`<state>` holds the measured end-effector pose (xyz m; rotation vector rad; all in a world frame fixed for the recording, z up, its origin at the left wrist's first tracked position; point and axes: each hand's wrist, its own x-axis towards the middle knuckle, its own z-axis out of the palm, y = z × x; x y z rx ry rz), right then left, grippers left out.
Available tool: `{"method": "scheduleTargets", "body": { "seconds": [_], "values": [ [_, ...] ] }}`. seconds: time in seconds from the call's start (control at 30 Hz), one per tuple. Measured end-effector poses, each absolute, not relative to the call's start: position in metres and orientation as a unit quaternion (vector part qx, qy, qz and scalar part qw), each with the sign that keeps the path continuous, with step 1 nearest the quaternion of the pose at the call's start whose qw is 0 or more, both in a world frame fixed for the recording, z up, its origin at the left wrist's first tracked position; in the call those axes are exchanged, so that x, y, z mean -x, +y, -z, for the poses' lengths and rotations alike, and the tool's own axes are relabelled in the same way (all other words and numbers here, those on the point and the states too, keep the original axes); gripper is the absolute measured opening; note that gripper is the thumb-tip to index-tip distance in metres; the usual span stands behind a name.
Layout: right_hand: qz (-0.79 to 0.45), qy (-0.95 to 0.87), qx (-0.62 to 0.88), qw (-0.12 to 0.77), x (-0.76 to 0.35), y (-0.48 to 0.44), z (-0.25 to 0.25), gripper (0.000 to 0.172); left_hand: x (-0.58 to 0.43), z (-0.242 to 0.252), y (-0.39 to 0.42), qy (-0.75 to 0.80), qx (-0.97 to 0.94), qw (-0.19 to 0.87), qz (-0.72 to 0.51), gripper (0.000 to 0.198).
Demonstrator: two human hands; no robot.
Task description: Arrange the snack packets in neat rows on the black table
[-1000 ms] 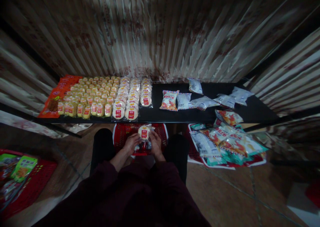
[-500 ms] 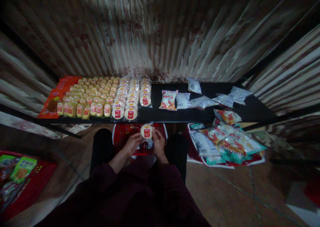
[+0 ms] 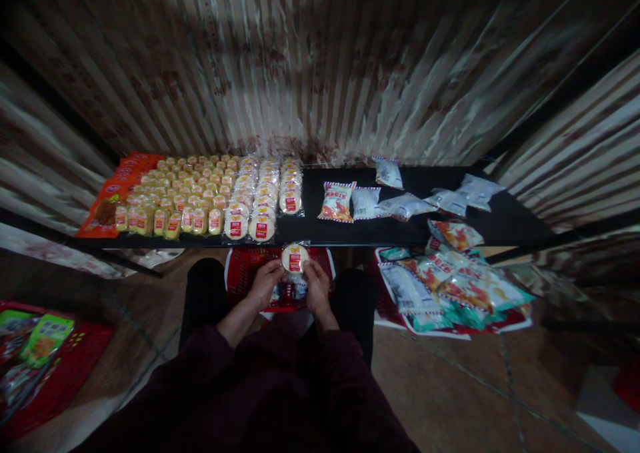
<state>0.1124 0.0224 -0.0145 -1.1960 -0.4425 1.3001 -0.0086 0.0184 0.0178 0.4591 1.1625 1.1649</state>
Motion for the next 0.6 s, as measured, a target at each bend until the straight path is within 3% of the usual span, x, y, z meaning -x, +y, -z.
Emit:
{"method": "scheduleTargets", "body": {
  "seconds": [0.3, 0.6],
  "values": [
    [-0.523, -0.231, 0.537, 0.62, -0.11, 0.024, -0.007, 0.04, -0.001, -0.019, 0.024, 0.554, -0.293, 0.556, -0.546, 0.051],
    [-0.425, -0.391, 0.575, 0.579, -0.111, 0.022, -0.019, 0.045, -0.008, -0.023, 0.019, 0.53, -0.317, 0.561, -0.551, 0.036]
  ]
}}
